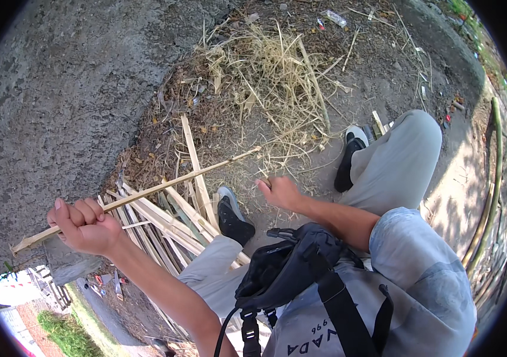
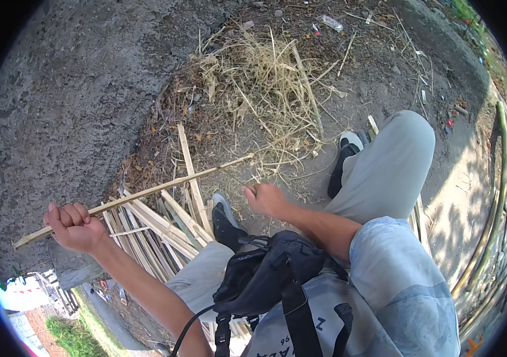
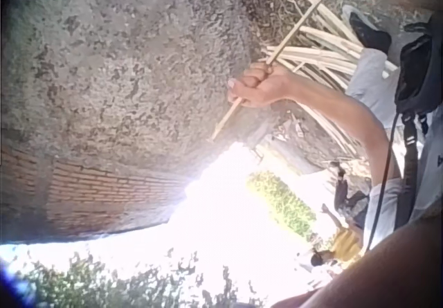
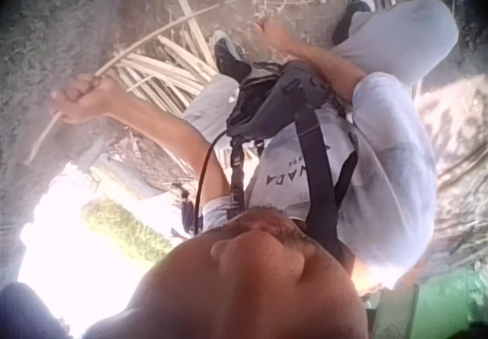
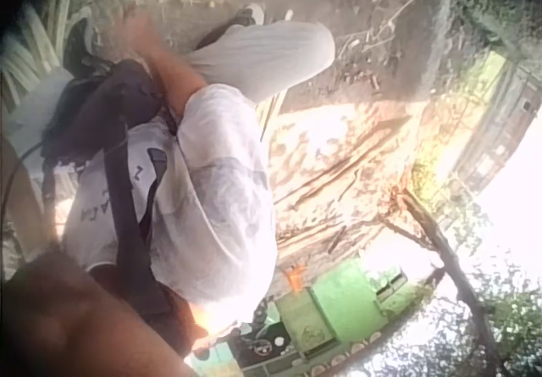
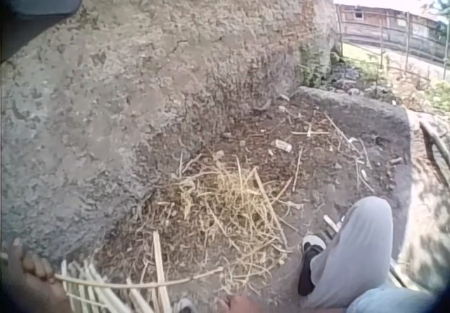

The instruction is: The person shapes a bamboo stick by shaving along its length using a knife, turning the stick over by hand, and scraping down the remaining sides.

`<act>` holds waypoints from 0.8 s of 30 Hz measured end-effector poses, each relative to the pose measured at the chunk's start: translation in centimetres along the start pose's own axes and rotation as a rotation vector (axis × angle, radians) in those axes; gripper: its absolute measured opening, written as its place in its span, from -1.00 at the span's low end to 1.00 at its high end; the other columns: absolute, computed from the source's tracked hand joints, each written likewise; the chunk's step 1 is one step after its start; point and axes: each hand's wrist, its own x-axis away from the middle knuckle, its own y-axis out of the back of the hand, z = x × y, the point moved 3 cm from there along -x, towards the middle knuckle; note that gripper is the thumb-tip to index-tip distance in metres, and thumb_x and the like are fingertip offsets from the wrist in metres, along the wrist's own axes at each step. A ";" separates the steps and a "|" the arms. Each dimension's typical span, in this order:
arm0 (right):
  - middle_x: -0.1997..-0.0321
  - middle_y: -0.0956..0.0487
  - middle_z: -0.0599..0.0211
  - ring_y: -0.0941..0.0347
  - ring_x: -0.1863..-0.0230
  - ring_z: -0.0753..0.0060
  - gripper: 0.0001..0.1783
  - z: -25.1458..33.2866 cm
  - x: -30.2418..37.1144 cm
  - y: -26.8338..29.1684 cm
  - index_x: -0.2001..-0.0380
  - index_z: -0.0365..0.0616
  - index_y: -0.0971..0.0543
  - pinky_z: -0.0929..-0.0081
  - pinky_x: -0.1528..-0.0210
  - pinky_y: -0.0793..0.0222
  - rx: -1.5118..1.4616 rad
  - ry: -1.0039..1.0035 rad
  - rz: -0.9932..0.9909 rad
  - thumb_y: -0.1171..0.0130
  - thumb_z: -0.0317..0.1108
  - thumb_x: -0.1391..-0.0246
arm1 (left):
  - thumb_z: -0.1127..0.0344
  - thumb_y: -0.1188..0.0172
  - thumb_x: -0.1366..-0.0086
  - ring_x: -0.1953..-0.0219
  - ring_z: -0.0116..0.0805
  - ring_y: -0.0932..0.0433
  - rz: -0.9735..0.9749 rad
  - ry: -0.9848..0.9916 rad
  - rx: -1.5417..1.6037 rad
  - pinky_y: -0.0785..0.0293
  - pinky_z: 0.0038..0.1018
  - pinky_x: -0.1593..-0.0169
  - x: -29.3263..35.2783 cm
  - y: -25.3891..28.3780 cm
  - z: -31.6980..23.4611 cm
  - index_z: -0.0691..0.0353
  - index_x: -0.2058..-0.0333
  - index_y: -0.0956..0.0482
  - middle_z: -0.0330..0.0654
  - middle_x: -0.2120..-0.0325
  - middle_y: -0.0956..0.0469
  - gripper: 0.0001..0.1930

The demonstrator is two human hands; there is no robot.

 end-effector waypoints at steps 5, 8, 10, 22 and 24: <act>0.53 -0.55 -0.22 -0.53 0.40 -0.24 -0.42 -2.7 -1.7 -0.2 0.45 -0.25 -0.62 0.03 0.28 -0.46 0.194 -0.262 0.010 0.06 0.11 -0.15 | 0.41 -0.03 -0.30 0.80 -0.63 0.19 -0.043 0.010 -0.034 0.18 -0.58 0.73 -0.5 1.5 0.5 0.01 0.60 -0.10 -0.45 0.82 0.12 -0.66; 0.52 -0.54 -0.24 -0.53 0.37 -0.26 -0.42 2.7 0.0 -0.7 0.47 -0.26 -0.62 0.03 0.28 -0.46 0.115 -0.023 0.046 0.05 0.11 -0.14 | 0.40 -0.03 -0.30 0.81 -0.63 0.20 -0.001 -0.018 -0.025 0.16 -0.58 0.74 -0.6 2.2 0.1 0.01 0.58 -0.11 -0.46 0.83 0.11 -0.67; 0.54 -0.53 -0.27 -0.52 0.40 -0.29 -0.37 3.5 0.6 -0.6 0.52 -0.34 -0.60 0.00 0.28 -0.46 -0.077 0.104 0.040 0.04 0.12 -0.12 | 0.35 0.01 -0.32 0.82 -0.61 0.19 0.127 0.057 0.087 0.13 -0.57 0.73 -0.8 2.3 0.1 0.02 0.56 -0.12 -0.46 0.84 0.09 -0.70; 0.61 -0.50 -0.24 -0.51 0.45 -0.28 -0.38 3.7 1.5 -0.5 0.56 -0.37 -0.57 -0.02 0.30 -0.43 -0.045 0.148 0.033 0.03 0.09 -0.13 | 0.30 0.08 -0.37 0.83 -0.63 0.21 0.231 0.128 0.229 0.15 -0.57 0.71 -1.9 3.5 0.3 0.01 0.54 -0.09 -0.46 0.88 0.09 -0.71; 0.63 -0.49 -0.22 -0.50 0.48 -0.28 -0.39 -0.4 0.1 -0.6 0.56 -0.36 -0.56 0.00 0.31 -0.43 -0.031 -0.020 0.020 0.03 0.08 -0.14 | 0.30 0.08 -0.37 0.83 -0.63 0.21 0.220 0.122 0.222 0.15 -0.56 0.71 -1.8 3.4 0.2 0.02 0.54 -0.10 -0.46 0.88 0.09 -0.72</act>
